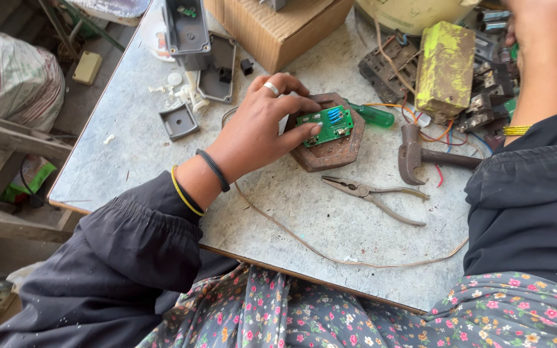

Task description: The person uses pliers and a screwdriver to manipulate a small white plastic component and a green circuit board. They adjust internal parts of the component and then use pliers to remove a small piece from the circuit board.

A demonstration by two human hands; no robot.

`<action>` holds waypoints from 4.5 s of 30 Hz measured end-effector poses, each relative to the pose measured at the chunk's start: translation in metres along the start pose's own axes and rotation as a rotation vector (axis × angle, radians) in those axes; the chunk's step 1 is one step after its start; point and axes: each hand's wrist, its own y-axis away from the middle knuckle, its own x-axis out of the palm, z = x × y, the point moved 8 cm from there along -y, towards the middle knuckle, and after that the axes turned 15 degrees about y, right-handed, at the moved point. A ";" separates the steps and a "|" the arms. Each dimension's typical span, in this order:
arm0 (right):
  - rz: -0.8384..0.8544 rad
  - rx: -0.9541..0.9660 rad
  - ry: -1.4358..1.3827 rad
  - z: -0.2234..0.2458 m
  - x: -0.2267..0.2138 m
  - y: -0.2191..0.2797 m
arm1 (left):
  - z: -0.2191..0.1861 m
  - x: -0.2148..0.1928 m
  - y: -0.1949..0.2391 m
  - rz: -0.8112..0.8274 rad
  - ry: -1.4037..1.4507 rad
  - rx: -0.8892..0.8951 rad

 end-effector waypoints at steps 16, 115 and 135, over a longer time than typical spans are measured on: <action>0.386 -0.307 0.886 0.020 0.028 0.020 | 0.004 0.002 0.000 0.028 0.024 -0.045; -0.012 -0.457 1.402 0.004 -0.010 0.027 | 0.010 -0.001 0.004 0.047 0.039 -0.099; 0.066 -0.328 1.201 0.025 -0.006 0.025 | 0.006 -0.003 0.004 0.000 0.052 -0.060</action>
